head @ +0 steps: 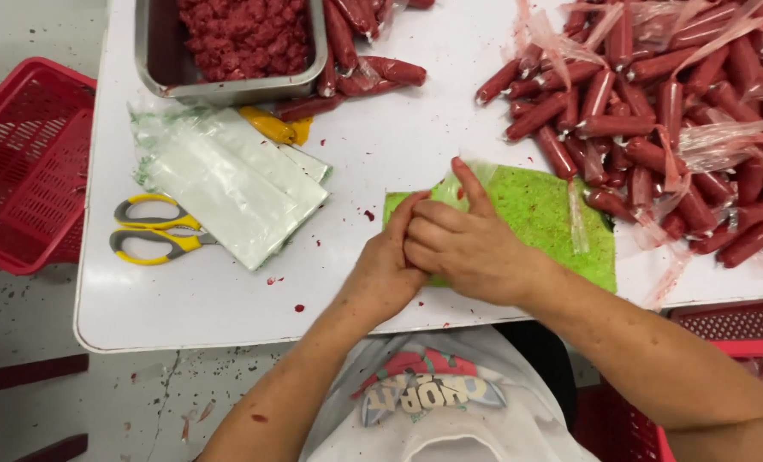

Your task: The person places small portions of red meat mixture into clear plastic sleeves on a table and ties the ends of the sleeves by hand.

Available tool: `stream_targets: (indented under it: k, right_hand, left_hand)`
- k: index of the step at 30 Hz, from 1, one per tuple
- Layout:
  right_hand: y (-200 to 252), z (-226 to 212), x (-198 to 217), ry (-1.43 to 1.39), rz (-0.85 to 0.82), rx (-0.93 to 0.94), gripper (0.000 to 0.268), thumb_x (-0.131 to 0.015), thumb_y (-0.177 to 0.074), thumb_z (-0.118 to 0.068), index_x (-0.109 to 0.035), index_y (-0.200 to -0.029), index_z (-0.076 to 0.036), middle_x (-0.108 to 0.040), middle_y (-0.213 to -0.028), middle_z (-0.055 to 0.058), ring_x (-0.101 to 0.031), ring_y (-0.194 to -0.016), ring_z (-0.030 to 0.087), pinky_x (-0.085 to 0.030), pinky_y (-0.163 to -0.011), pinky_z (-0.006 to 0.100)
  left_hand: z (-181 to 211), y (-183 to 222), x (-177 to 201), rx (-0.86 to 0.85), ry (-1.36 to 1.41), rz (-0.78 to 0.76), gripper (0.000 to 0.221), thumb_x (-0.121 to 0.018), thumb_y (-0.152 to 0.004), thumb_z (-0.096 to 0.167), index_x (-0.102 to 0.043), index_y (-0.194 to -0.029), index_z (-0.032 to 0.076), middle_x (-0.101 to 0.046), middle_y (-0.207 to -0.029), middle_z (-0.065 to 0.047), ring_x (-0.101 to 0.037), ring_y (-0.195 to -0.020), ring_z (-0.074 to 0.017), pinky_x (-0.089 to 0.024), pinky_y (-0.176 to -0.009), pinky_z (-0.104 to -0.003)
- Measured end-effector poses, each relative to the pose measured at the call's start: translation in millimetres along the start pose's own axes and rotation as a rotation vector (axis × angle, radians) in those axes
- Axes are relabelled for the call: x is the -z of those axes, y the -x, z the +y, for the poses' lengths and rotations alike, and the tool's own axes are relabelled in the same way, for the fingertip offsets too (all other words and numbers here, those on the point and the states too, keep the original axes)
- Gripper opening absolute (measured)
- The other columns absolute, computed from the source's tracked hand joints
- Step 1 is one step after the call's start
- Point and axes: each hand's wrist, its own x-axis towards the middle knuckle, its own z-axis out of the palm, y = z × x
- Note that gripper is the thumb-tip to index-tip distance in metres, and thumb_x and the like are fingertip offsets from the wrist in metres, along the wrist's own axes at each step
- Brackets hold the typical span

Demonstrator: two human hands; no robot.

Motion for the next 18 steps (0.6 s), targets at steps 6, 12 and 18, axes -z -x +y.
stream_targets:
  k: [6,12,18]
  right_hand:
    - [2.4,48.2,27.9,0.212,0.005,0.314,0.011,-0.056,-0.111,-0.031,-0.062,-0.103,-0.027,-0.052,-0.099,-0.009,-0.043,-0.147,0.018,0.004,-0.123,0.070]
    - [-27.0,33.8,5.5,-0.039,-0.179,0.271,0.024,-0.071,-0.084,-0.020,-0.072,-0.107,-0.029,-0.055,-0.105,-0.009,-0.024,-0.149,0.022,-0.001,-0.115,0.074]
    - [-92.0,80.7,6.1,0.305,0.213,0.499,0.011,-0.051,-0.109,-0.027,-0.058,-0.102,-0.029,-0.060,-0.112,-0.012,-0.057,-0.134,0.013,-0.009,-0.121,0.068]
  left_hand:
    - [-7.5,25.7,30.8,0.055,-0.208,-0.162,0.025,-0.054,-0.094,0.030,-0.064,-0.116,0.023,-0.075,-0.095,-0.005,-0.068,-0.083,-0.0260,-0.047,-0.072,-0.038]
    - [-39.5,6.0,33.0,-0.250,0.582,-0.348,0.115,-0.078,-0.076,0.036,0.001,-0.160,0.021,-0.035,-0.159,-0.022,-0.041,-0.145,-0.0320,-0.035,-0.118,-0.039]
    - [-15.7,38.3,59.5,-0.111,0.305,0.185,0.059,-0.063,-0.092,0.031,-0.046,-0.148,0.023,-0.043,-0.056,0.002,-0.040,-0.054,-0.0136,-0.036,-0.056,-0.030]
